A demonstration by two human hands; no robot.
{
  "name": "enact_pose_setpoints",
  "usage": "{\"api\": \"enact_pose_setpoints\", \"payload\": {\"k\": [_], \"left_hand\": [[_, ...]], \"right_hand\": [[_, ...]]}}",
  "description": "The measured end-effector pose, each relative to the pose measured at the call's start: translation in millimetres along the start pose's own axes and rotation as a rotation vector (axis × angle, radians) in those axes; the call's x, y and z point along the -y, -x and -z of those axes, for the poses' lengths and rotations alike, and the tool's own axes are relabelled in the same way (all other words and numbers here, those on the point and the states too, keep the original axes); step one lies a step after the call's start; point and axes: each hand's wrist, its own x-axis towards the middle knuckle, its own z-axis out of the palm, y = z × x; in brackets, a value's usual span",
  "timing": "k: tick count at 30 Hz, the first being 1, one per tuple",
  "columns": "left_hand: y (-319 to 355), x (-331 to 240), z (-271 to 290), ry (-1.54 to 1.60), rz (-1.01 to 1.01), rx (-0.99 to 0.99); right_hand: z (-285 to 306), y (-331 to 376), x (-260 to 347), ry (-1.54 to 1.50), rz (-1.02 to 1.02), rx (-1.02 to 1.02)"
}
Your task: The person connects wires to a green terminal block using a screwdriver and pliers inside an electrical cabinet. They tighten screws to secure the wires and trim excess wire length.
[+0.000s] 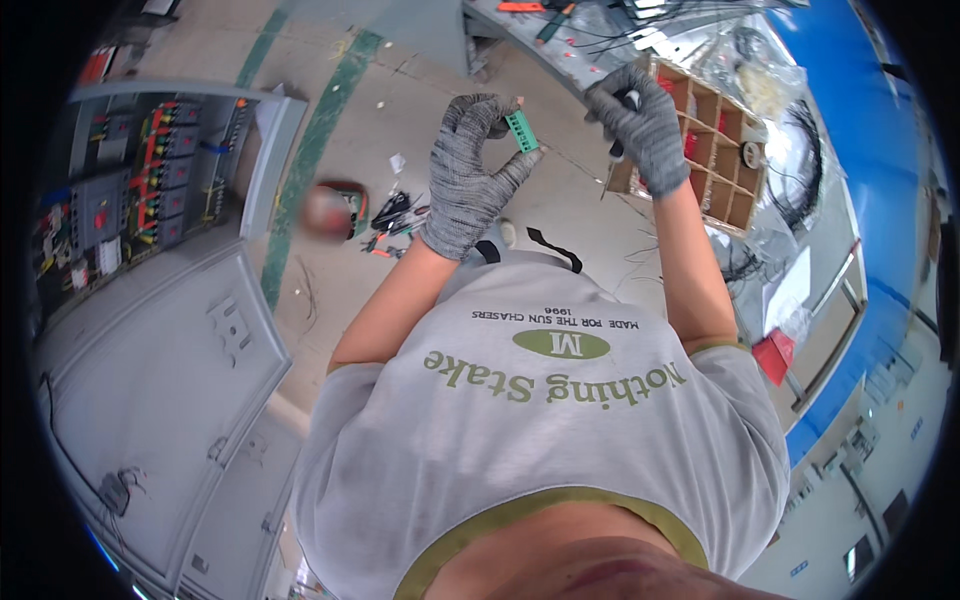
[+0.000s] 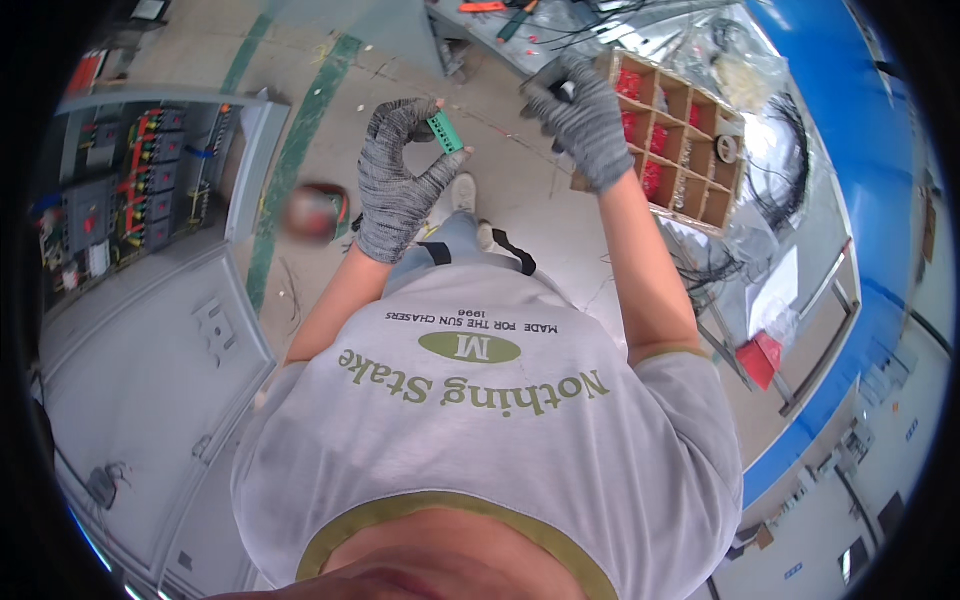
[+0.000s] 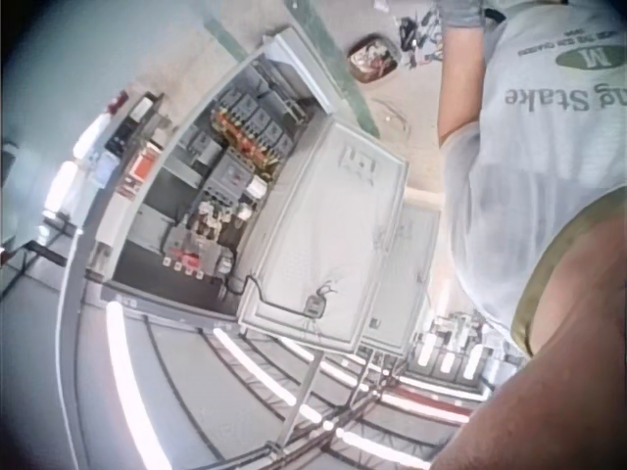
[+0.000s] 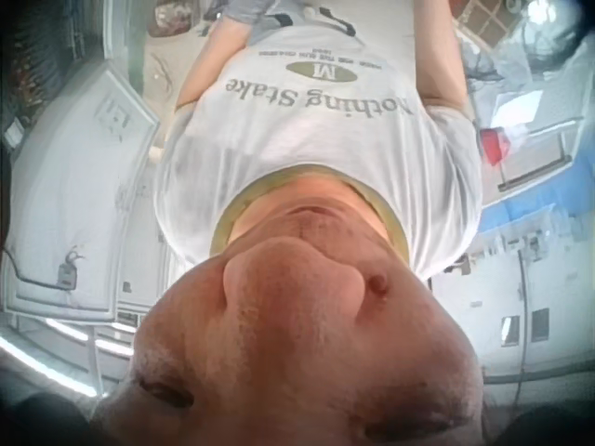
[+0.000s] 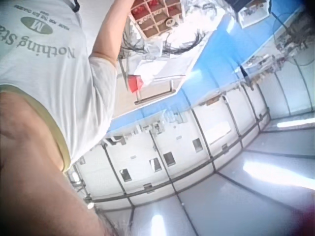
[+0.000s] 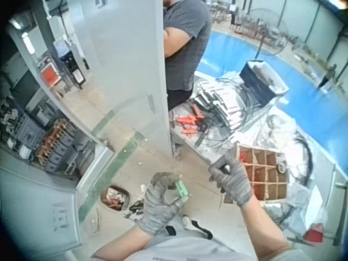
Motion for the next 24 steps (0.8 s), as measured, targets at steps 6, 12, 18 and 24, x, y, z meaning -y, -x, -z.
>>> {"api": "enact_pose_setpoints", "payload": {"k": [6, 12, 18, 24], "left_hand": [[-37.1, -11.9, -14.2, 0.155, -0.06, 0.1], [-60.4, -19.3, -28.6, 0.118, -0.183, 0.196], [-68.7, -39.4, -38.7, 0.083, -0.184, 0.21], [-71.4, -49.8, -53.0, 0.066, -0.266, 0.231]], "right_hand": [[0.3, 59.1, 52.5, -0.033, 0.309, -0.003], [2.1, 64.1, 53.7, 0.05, 0.288, -0.166], [21.4, 65.3, 49.9, 0.264, 0.364, -0.246], [37.8, 72.6, 61.6, 0.363, 0.442, -0.21]]}}
